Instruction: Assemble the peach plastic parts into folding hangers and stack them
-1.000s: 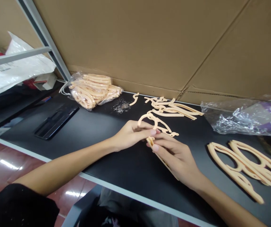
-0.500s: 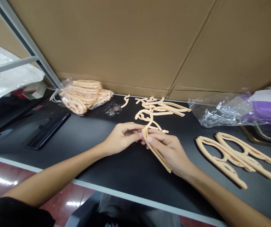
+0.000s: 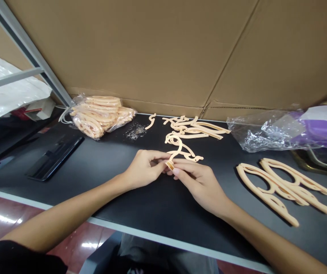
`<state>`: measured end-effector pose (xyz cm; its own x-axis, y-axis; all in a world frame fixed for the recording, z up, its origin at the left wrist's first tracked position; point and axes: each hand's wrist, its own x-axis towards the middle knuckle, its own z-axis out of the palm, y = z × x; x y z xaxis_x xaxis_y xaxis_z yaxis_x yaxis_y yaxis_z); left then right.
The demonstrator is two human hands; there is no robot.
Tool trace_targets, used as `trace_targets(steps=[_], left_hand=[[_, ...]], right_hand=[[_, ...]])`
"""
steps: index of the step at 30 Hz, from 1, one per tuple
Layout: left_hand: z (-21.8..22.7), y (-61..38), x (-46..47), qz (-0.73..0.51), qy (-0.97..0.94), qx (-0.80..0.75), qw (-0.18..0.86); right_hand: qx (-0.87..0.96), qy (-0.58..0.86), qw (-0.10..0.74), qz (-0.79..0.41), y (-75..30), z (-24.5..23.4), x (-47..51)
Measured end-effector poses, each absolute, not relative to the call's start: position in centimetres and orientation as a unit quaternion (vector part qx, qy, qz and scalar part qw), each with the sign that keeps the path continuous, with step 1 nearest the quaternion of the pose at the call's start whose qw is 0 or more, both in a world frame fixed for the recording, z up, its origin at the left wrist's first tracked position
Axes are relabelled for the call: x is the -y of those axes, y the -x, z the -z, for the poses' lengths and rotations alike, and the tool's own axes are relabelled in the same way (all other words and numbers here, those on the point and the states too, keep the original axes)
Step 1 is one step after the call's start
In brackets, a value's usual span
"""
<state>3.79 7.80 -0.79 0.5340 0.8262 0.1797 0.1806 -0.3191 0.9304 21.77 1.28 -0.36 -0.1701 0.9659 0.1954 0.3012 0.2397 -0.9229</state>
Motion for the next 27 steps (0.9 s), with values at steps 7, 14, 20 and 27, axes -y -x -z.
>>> trace_targets(steps=[7,14,20,27], left_hand=[[0.2,-3.5,-7.8,-0.364,-0.834,-0.284,0.303],[0.2,-3.4,-8.0,-0.357,-0.844,-0.288,0.277],[0.7,-3.3,-8.0,-0.393,-0.871,-0.229,0.188],[0.1,-3.0,-8.5,-0.409,-0.834,-0.302,0.213]], right_hand=[[0.653,0.473,0.440,-0.395,-22.0,0.2,-1.5],[0.602,0.480,0.451,-0.451,-21.9,0.1,-1.6],[0.522,0.440,0.462,-0.566,-21.9,-0.5,-1.7],[0.518,0.470,0.417,-0.580,-22.7,-1.2,-1.8]])
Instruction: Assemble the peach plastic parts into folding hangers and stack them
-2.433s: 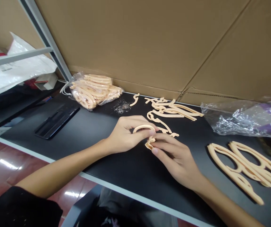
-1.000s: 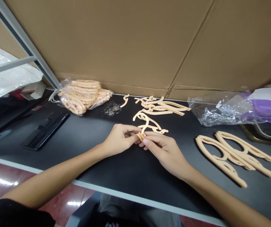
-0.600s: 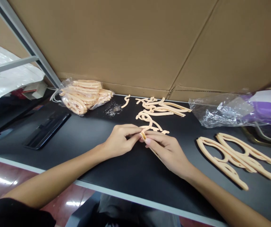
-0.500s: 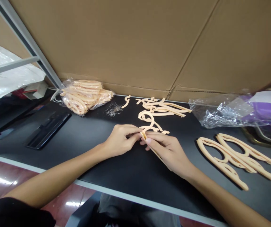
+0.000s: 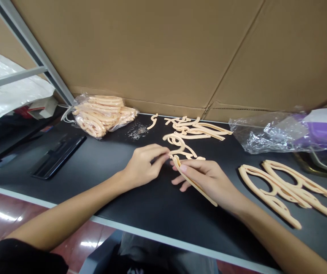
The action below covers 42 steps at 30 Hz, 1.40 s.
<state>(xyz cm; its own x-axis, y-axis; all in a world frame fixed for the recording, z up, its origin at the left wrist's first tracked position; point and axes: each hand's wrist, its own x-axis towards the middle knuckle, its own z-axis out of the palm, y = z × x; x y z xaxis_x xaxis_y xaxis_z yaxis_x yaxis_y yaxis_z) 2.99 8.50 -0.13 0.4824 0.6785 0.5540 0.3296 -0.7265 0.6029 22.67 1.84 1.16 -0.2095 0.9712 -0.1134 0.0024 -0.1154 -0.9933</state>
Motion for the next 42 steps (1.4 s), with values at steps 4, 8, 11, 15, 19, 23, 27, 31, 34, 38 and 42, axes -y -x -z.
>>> trace_targets(steps=[4,8,11,15,19,23,27,31,34,38,42], left_hand=[[0.2,-2.8,-9.1,-0.409,-0.750,-0.372,0.362],[0.4,-3.1,-8.8,-0.396,-0.746,-0.340,0.413],[0.2,-3.3,-8.4,-0.391,-0.757,-0.323,0.412],[-0.1,-3.3,-8.2,-0.394,-0.762,-0.311,0.410],[-0.1,-3.3,-8.4,-0.387,-0.752,-0.298,0.442],[-0.2,-3.2,-8.4,-0.372,-0.742,-0.286,0.479],[-0.4,-3.1,-8.4,-0.360,-0.761,-0.269,0.468],[-0.4,-3.1,-8.4,-0.367,-0.780,-0.246,0.442],[-0.3,-3.0,-8.6,-0.364,-0.794,-0.243,0.423],[-0.5,-3.0,-8.5,-0.344,-0.827,-0.237,0.377],[-0.8,-3.1,-8.1,-0.316,-0.844,-0.215,0.376]], right_hand=[[0.532,0.517,0.353,-0.571,-23.2,-1.0,-2.0],[0.530,0.513,0.320,-0.594,-23.3,-0.9,-2.2],[0.526,0.519,0.319,-0.593,-23.3,-1.0,-2.3],[0.529,0.526,0.298,-0.596,-23.6,-1.0,-2.3],[0.536,0.510,0.287,-0.609,-24.1,-1.2,-2.3],[0.533,0.489,0.272,-0.635,-24.5,-1.5,-2.4],[0.533,0.490,0.256,-0.640,-24.6,-1.6,-2.5],[0.531,0.493,0.256,-0.640,-24.5,-1.5,-2.6],[0.536,0.493,0.256,-0.636,-24.4,-1.4,-2.5],[0.537,0.501,0.259,-0.627,-24.6,-1.5,-2.5],[0.561,0.523,0.267,-0.584,-24.9,-1.7,-2.5]])
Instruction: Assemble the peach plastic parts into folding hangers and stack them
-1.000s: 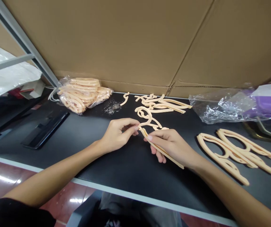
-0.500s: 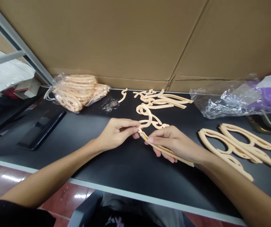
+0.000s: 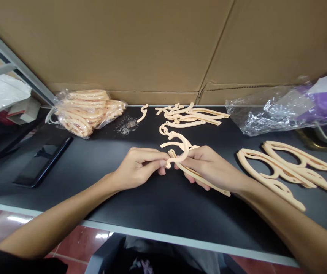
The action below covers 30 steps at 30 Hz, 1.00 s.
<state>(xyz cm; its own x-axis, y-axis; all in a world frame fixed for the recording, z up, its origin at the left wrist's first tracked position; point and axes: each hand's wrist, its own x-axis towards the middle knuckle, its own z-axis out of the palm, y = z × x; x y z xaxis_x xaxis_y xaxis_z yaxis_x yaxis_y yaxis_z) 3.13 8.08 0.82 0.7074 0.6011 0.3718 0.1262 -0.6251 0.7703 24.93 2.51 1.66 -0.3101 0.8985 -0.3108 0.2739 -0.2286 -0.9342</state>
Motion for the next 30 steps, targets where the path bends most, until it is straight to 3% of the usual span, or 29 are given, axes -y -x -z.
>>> trace_targets(steps=[6,30], left_hand=[[-0.2,-3.1,-8.4,-0.378,-0.792,-0.303,0.371],[-0.1,-3.4,-7.9,-0.375,-0.764,-0.311,0.422]], right_hand=[[0.580,0.509,0.278,-0.572,-24.9,-1.8,-2.4],[0.562,0.500,0.282,-0.596,-23.5,-1.6,-1.7]])
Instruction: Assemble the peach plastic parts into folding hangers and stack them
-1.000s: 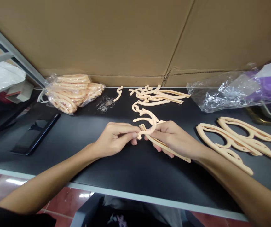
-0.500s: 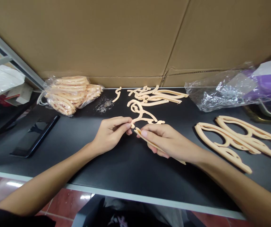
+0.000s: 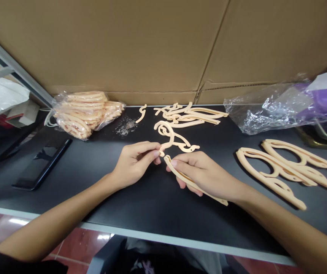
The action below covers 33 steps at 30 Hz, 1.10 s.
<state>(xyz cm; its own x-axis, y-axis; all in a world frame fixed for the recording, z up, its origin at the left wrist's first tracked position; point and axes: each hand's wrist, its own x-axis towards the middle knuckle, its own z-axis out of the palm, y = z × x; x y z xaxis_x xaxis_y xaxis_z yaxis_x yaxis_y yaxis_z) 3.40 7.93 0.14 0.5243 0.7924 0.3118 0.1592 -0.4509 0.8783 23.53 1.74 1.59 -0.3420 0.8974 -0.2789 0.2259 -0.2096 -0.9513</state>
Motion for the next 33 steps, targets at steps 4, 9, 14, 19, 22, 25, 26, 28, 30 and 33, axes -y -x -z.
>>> trace_targets(steps=[4,9,14,19,22,25,26,28,30,33], left_hand=[[-0.1,-3.3,-8.0,-0.372,-0.780,-0.293,0.409],[-0.4,-3.2,-8.0,-0.377,-0.804,-0.268,0.375],[-0.8,-3.2,-8.1,-0.372,-0.814,-0.247,0.371],[-1.0,-3.2,-8.1,-0.358,-0.807,-0.247,0.400],[-0.9,-3.2,-8.1,-0.355,-0.790,-0.257,0.429],[-1.0,-3.1,-8.2,-0.356,-0.789,-0.256,0.431],[-1.0,-3.1,-8.2,-0.352,-0.794,-0.255,0.426],[-1.2,-3.0,-8.3,-0.340,-0.804,-0.252,0.418],[-1.4,-3.0,-8.4,-0.320,-0.808,-0.250,0.426],[-1.6,-2.9,-8.5,-0.294,-0.803,-0.252,0.454]], right_hand=[[0.581,0.528,0.272,-0.556,-23.4,-1.7,-1.5],[0.643,0.549,0.267,-0.462,-23.3,-2.0,-1.3],[0.690,0.548,0.257,-0.397,-23.4,-2.5,-1.1],[0.711,0.538,0.243,-0.383,-23.5,-2.7,-0.8],[0.706,0.537,0.235,-0.398,-23.4,-2.8,-0.7],[0.703,0.540,0.229,-0.403,-23.3,-2.7,-0.7],[0.703,0.541,0.226,-0.403,-23.3,-2.7,-0.7],[0.705,0.538,0.217,-0.408,-23.4,-2.5,-0.7],[0.706,0.529,0.209,-0.421,-23.4,-2.3,-0.7],[0.709,0.516,0.202,-0.436,-23.5,-2.1,-0.7]])
